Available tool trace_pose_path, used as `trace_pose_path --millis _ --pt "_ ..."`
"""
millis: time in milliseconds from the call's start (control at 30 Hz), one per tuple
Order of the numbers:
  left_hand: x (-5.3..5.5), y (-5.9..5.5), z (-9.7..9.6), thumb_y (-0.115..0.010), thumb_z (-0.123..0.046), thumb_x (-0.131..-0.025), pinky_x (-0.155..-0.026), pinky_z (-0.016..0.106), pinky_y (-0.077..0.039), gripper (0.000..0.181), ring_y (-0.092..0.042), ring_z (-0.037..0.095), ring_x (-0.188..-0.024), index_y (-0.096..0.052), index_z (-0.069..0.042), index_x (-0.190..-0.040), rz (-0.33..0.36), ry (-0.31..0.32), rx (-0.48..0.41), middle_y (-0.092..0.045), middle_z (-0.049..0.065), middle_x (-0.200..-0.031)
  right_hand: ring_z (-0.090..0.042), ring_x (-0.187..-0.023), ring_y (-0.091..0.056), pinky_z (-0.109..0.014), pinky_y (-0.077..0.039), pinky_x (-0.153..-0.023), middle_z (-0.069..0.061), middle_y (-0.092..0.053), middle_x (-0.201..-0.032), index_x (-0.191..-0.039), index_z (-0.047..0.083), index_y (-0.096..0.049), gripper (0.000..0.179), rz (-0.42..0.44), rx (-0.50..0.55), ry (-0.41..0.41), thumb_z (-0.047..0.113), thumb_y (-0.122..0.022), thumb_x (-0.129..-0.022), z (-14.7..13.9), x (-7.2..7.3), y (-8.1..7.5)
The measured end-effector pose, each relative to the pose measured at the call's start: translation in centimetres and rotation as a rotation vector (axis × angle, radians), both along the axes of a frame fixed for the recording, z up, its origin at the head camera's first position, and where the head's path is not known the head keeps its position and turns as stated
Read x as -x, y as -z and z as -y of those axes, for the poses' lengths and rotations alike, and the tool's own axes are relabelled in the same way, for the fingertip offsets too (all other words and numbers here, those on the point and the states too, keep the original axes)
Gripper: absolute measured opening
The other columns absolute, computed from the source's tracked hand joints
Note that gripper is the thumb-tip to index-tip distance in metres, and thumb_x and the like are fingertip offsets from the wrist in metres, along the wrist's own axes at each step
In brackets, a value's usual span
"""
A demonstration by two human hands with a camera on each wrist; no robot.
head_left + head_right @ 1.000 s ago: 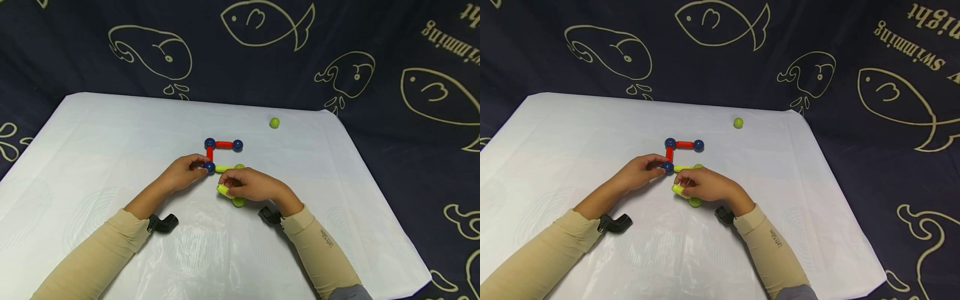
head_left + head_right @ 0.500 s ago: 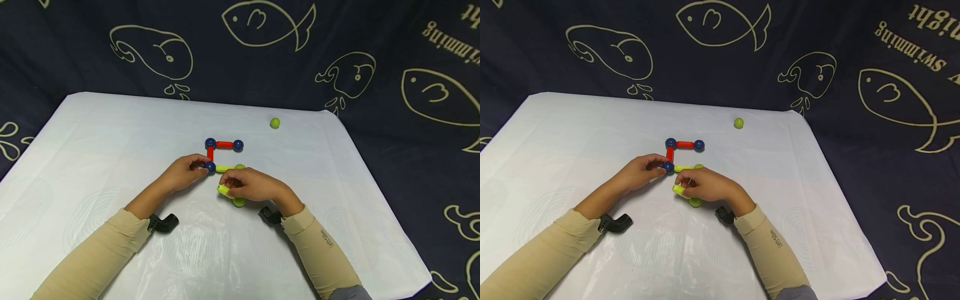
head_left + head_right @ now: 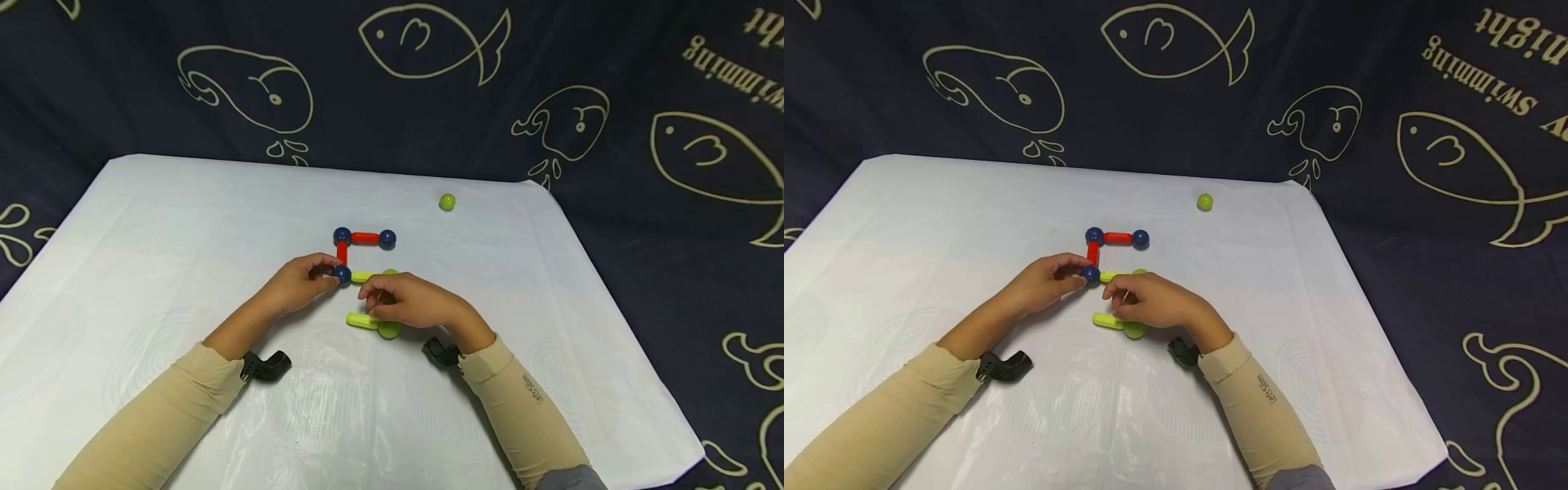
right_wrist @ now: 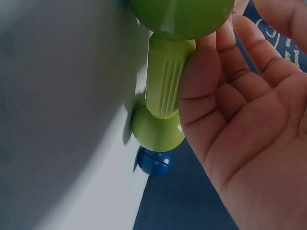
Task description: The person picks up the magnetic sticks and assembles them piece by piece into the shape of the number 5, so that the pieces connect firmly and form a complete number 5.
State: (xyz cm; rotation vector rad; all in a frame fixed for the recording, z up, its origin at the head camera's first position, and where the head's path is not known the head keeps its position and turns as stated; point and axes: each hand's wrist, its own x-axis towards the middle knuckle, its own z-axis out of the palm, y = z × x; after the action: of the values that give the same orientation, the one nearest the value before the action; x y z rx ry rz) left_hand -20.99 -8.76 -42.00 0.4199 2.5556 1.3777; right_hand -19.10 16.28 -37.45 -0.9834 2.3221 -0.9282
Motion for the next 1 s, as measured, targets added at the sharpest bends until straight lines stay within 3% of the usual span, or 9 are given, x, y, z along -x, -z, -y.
trace_pose_path --millis 300,467,700,833,1000 --pt "0.0 0.0 0.0 -0.066 -0.018 -0.094 -0.086 0.041 -0.044 0.033 -0.057 0.027 -0.098 -0.064 -0.01 -0.126 0.0 -0.005 0.006 -0.066 0.012 -0.115 -0.013 -0.094 -0.061 -0.03 -0.05 -0.084 -0.001 -0.064 -0.105 -0.121 0.006 -0.062 0.026 0.002 0.012 0.009 0.007 -0.064 -0.096 -0.2 0.1 -0.1" --pt "0.1 0.0 0.0 -0.066 -0.018 -0.094 -0.084 0.039 -0.044 0.033 -0.057 0.026 -0.096 -0.065 -0.01 -0.126 -0.001 -0.006 0.012 -0.067 0.011 -0.114 -0.013 -0.083 -0.056 -0.028 -0.047 -0.074 0.002 -0.06 -0.092 -0.118 0.005 -0.063 0.022 -0.015 -0.009 0.011 0.01 -0.064 -0.096 -0.5 0.2 -0.4" --pt "0.0 -0.1 0.0 -0.066 -0.018 -0.094 -0.082 0.038 -0.045 0.034 -0.057 0.025 -0.095 -0.064 -0.01 -0.127 0.0 -0.002 0.026 -0.067 0.01 -0.114 -0.011 -0.068 -0.05 -0.026 -0.041 -0.063 0.003 -0.056 -0.076 -0.107 0.011 -0.066 0.015 0.037 -0.132 0.025 0.012 -0.069 -0.092 -1.8 0.2 -1.0" --pt "0.0 -0.1 0.0 -0.066 -0.017 -0.094 -0.082 0.039 -0.045 0.033 -0.057 0.025 -0.096 -0.064 -0.01 -0.127 0.001 -0.002 0.023 -0.066 0.011 -0.115 -0.011 -0.072 -0.055 -0.028 -0.045 -0.065 0.004 -0.063 -0.08 -0.108 0.016 -0.067 0.021 0.079 -0.219 0.009 0.013 -0.073 -0.088 -2.2 -0.1 -1.5" --pt "0.0 0.0 0.0 -0.067 -0.017 -0.095 -0.082 0.039 -0.045 0.033 -0.057 0.025 -0.095 -0.065 -0.009 -0.126 -0.001 -0.002 0.013 -0.067 0.011 -0.114 -0.013 -0.081 -0.058 -0.029 -0.048 -0.071 0.004 -0.066 -0.089 -0.111 0.018 -0.067 0.025 0.106 -0.251 -0.007 0.013 -0.074 -0.088 -2.1 -0.2 -1.5"
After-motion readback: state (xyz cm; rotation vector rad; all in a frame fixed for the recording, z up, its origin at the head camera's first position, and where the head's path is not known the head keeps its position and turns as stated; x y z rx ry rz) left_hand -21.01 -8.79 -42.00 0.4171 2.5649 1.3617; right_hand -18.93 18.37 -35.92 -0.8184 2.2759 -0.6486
